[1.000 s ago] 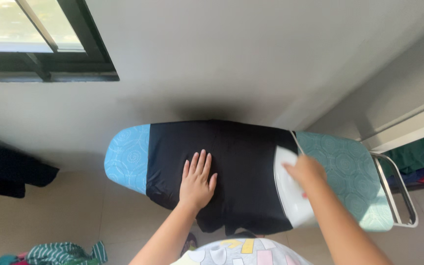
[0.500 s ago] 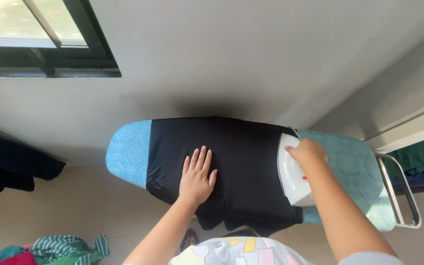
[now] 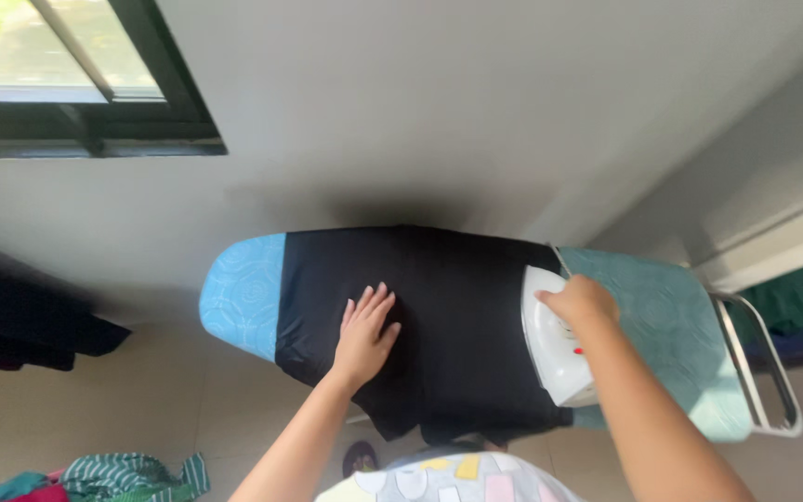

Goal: The person irons a black garment on a blue ironing board using a white electric iron. They repeatedly smooth the fabric with their hands and move the iron back and forth across different sections, occasionally lifting and repositioning the garment to access new areas.

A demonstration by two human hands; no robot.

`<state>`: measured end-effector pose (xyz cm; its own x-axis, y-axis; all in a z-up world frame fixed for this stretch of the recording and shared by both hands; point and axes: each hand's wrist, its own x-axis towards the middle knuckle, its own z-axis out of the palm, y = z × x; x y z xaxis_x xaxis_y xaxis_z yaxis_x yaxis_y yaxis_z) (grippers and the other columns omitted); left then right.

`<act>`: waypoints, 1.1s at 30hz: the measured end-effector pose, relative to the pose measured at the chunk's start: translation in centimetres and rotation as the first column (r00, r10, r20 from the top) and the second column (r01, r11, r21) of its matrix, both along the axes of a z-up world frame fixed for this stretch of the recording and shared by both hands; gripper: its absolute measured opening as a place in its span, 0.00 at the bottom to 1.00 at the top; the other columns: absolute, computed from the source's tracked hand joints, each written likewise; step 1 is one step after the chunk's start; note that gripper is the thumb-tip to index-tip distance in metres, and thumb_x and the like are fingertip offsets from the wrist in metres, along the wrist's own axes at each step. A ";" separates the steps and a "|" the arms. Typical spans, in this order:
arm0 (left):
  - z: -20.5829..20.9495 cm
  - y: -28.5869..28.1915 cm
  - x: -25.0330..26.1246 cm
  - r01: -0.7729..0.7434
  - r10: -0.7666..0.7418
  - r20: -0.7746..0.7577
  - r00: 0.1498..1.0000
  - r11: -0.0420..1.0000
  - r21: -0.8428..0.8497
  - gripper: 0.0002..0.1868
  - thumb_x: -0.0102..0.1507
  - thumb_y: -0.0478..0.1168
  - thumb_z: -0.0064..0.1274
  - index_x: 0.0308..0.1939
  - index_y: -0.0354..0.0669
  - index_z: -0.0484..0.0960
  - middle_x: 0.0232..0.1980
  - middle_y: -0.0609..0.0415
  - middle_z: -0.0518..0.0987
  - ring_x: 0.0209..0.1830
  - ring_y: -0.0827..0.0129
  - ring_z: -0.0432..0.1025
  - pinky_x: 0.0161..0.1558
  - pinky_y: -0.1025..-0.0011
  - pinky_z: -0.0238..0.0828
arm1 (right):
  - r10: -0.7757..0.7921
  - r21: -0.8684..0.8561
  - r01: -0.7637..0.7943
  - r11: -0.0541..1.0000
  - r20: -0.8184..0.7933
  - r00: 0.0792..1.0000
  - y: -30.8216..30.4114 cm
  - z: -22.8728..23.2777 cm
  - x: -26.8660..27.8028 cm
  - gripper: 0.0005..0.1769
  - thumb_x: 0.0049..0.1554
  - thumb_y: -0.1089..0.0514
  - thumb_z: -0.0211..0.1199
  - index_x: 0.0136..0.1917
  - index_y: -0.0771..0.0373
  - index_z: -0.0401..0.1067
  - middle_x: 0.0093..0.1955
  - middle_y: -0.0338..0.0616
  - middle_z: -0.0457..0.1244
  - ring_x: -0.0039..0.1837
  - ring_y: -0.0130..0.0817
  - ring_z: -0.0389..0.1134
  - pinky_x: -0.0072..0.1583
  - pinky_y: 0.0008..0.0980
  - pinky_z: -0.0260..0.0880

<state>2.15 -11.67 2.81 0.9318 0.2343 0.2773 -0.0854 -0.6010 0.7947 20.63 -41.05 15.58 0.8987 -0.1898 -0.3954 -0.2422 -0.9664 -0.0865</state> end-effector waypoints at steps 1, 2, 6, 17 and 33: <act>0.2 1.1 0.0 0.045 -0.034 0.053 0.998 0.975 -0.216 0.17 0.67 0.38 0.52 0.60 0.39 0.80 0.71 0.44 0.76 0.79 0.53 0.61 0.78 0.54 0.43 | 0.071 0.020 -0.072 0.997 0.045 0.996 -0.8 -0.6 1.0 0.34 0.50 0.33 0.71 0.50 0.67 0.81 0.45 0.56 0.72 0.44 0.50 0.76 0.44 0.45 0.75; 0.4 2.8 -0.7 -0.073 0.099 0.093 0.991 0.966 -0.248 0.13 0.66 0.35 0.52 0.54 0.38 0.81 0.65 0.46 0.79 0.72 0.54 0.68 0.71 0.59 0.57 | 0.141 0.038 -0.145 0.989 0.092 0.986 -2.0 -1.0 1.8 0.35 0.48 0.32 0.73 0.49 0.67 0.82 0.44 0.56 0.72 0.46 0.49 0.75 0.46 0.43 0.73; 0.3 10.8 -5.3 -0.525 0.525 0.053 0.850 0.851 -0.012 0.11 0.65 0.35 0.53 0.50 0.35 0.82 0.51 0.42 0.83 0.51 0.53 0.77 0.54 0.62 0.73 | 0.148 0.223 -0.162 0.961 0.077 0.986 -5.9 0.2 -0.4 0.33 0.44 0.32 0.71 0.44 0.65 0.82 0.38 0.53 0.74 0.41 0.45 0.76 0.44 0.40 0.72; -4.4 13.7 -1.9 -0.648 0.654 0.006 0.756 0.748 0.142 0.24 0.58 0.55 0.63 0.36 0.34 0.84 0.41 0.36 0.78 0.45 0.43 0.72 0.49 0.53 0.69 | 0.420 0.045 -0.418 0.907 -0.036 0.907 4.8 7.5 -10.0 0.33 0.43 0.28 0.69 0.48 0.56 0.78 0.40 0.44 0.74 0.37 0.40 0.76 0.40 0.40 0.77; -4.8 21.2 16.9 -0.417 0.391 -0.144 0.909 0.849 -0.324 0.16 0.66 0.44 0.54 0.51 0.34 0.75 0.48 0.42 0.81 0.49 0.54 0.75 0.51 0.59 0.72 | 0.320 0.043 -0.322 0.946 0.041 0.946 3.0 6.2 -8.0 0.32 0.45 0.29 0.68 0.39 0.62 0.76 0.34 0.48 0.73 0.30 0.42 0.74 0.38 0.39 0.74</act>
